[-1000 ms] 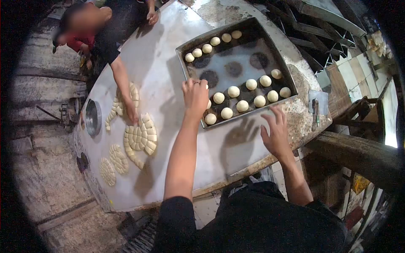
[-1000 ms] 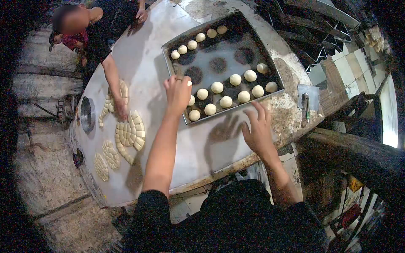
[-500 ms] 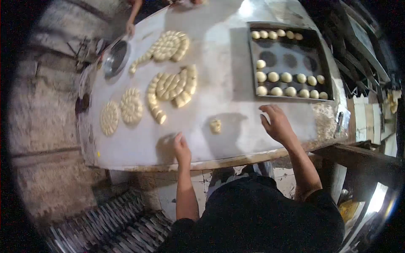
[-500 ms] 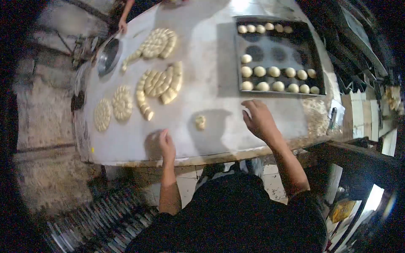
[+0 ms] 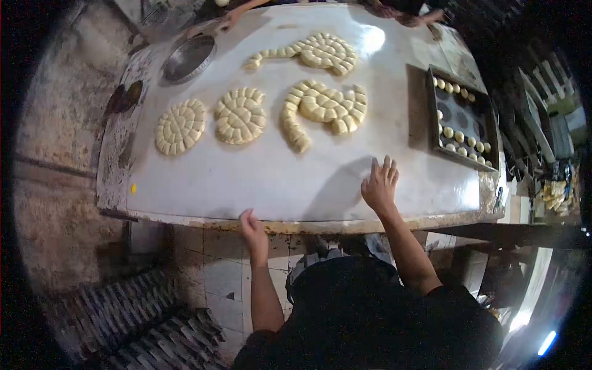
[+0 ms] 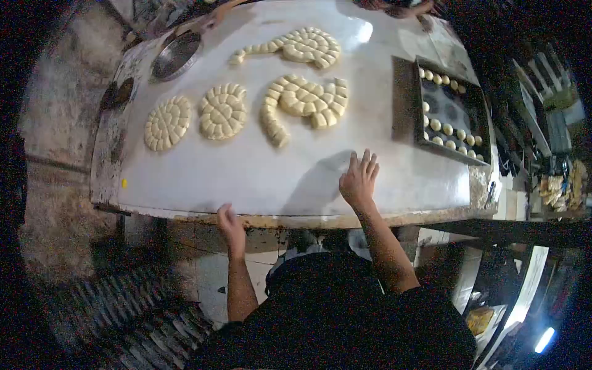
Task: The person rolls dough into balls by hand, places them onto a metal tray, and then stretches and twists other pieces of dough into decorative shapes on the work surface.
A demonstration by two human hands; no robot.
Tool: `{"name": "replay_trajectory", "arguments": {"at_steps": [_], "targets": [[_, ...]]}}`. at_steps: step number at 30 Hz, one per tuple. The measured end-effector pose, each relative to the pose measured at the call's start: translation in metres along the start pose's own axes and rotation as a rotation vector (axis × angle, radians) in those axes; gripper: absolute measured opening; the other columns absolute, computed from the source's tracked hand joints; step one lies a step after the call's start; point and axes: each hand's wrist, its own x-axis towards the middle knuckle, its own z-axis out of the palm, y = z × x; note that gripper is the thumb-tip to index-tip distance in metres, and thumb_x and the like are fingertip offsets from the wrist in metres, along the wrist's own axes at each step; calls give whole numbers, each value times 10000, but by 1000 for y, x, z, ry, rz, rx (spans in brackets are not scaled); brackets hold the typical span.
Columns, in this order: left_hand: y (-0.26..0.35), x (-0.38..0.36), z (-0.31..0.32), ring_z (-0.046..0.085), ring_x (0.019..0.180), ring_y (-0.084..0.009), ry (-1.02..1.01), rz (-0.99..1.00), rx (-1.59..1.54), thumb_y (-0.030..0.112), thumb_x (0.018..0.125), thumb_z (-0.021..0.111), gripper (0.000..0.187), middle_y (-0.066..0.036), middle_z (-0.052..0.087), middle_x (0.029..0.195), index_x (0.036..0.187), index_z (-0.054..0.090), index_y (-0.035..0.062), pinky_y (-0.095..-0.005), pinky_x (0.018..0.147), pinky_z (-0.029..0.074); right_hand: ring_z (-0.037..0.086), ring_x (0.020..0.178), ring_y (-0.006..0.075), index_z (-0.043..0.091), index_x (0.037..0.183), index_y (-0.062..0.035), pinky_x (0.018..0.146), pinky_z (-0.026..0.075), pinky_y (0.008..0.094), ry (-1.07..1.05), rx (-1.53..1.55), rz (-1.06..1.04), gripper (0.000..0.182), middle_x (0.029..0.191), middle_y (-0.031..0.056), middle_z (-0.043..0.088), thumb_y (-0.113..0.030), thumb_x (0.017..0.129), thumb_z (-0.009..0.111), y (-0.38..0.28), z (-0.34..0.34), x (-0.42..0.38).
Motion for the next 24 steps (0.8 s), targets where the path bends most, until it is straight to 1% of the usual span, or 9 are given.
{"name": "replay_trajectory", "arguments": {"at_steps": [4,6,11,13,14,17,18,21,24], "targets": [[-2,50,45,586,1214,-311,-194,68,237,190,1093,546,297,-157,614,1293,1341,559,29,-432,1035,467,398,1398,487,493,1422,17,1176,330,622,-164,495,-66,586,1469,321,453,-227,920,675,-40,27,16],[55,55,37,526,1269,-353,-246,289,670,178,1054,574,336,-172,583,1333,1364,544,52,-503,1090,411,405,1386,474,440,1475,7,1162,356,586,-237,410,-151,662,1475,284,460,-273,934,698,-79,29,26],[32,59,51,487,1285,-387,30,456,529,188,968,658,387,-168,554,1347,1333,570,94,-592,1082,367,416,1364,465,364,1537,9,1133,378,563,-35,400,-233,782,1454,239,481,-378,948,704,-161,66,84],[22,60,55,479,1294,-384,38,468,521,215,950,688,416,-164,550,1350,1328,575,85,-581,1089,365,426,1342,453,392,1498,19,1111,390,548,-46,299,-136,754,1388,231,499,-391,946,701,-188,75,106],[16,60,59,468,1310,-381,61,483,489,233,944,694,408,-157,548,1360,1311,589,90,-576,1093,364,509,1281,435,458,1394,-7,1017,471,544,2,244,-142,619,1305,215,545,-385,957,679,-195,77,114],[9,63,61,461,1312,-378,59,480,451,226,940,695,396,-152,551,1351,1302,601,93,-575,1097,356,643,1110,425,497,1279,-42,859,539,563,-179,288,-103,469,1190,195,619,-365,976,650,-193,84,130],[10,64,62,461,1312,-378,54,481,446,226,940,695,396,-152,551,1351,1302,601,93,-575,1097,356,698,934,443,546,1175,-32,752,550,585,-169,356,-110,352,1048,211,682,-334,1008,614,-188,78,128],[16,58,60,463,1307,-374,31,426,444,208,942,692,370,-151,556,1346,1285,613,92,-575,1095,354,697,889,463,573,1103,-1,756,540,574,-449,514,-92,355,965,258,694,-345,1024,608,-158,45,94],[25,54,64,543,1248,-398,15,375,466,209,976,654,315,-192,618,1293,1251,622,58,-565,1042,423,701,853,447,586,1082,8,750,539,522,-518,660,-52,414,913,256,701,-399,1023,628,-112,25,30]]}}
